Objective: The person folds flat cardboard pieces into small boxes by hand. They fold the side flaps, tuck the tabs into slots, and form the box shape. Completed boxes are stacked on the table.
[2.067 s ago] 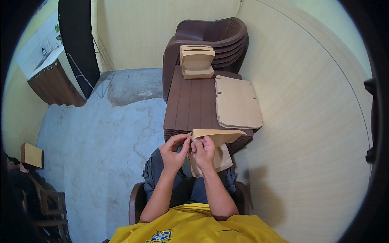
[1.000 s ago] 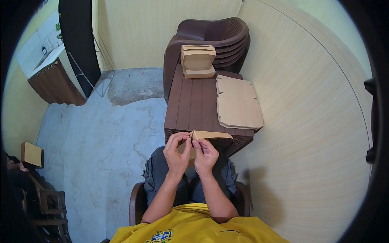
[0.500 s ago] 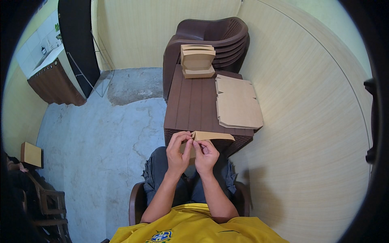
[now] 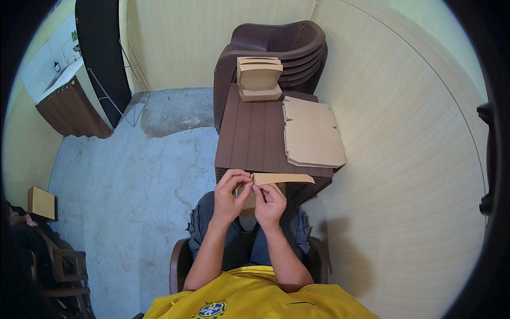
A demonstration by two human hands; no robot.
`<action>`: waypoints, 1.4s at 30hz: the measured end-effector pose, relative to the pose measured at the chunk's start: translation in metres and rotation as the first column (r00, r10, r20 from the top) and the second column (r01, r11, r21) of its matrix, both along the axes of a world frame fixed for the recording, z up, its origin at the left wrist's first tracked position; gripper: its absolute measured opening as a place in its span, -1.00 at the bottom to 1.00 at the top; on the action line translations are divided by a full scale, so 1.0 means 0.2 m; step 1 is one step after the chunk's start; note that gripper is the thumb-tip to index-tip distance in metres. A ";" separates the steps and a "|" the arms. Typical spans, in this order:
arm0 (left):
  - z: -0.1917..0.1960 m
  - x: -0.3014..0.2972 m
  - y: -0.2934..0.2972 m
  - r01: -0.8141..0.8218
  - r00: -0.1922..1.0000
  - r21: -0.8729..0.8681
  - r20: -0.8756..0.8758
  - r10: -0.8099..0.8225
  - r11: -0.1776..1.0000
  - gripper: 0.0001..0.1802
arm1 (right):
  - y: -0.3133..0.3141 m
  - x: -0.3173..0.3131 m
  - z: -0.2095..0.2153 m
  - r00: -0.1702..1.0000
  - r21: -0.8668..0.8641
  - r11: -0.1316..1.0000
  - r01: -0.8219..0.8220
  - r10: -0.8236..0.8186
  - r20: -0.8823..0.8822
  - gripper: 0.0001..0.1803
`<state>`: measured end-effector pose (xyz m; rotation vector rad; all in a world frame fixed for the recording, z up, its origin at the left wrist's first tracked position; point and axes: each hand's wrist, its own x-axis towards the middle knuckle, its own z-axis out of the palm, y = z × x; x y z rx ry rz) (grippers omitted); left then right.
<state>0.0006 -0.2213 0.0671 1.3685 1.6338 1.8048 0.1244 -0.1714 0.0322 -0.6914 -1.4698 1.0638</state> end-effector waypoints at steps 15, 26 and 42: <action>0.01 -0.01 0.00 0.109 0.990 0.033 0.081 -0.111 0.993 -0.78 | 0.04 -0.01 0.00 0.978 -0.185 0.982 -0.043 0.003 -0.210 -0.85; -0.05 0.02 0.02 0.033 0.947 0.145 0.311 -0.077 0.989 -0.81 | 0.04 -0.05 0.01 0.982 -0.133 0.990 -0.045 0.019 -0.188 -0.88; 0.00 0.05 0.01 -0.002 0.954 0.089 0.300 -0.025 0.996 -0.82 | 0.08 0.03 0.02 0.965 -0.290 0.927 -0.240 0.194 -0.179 -0.80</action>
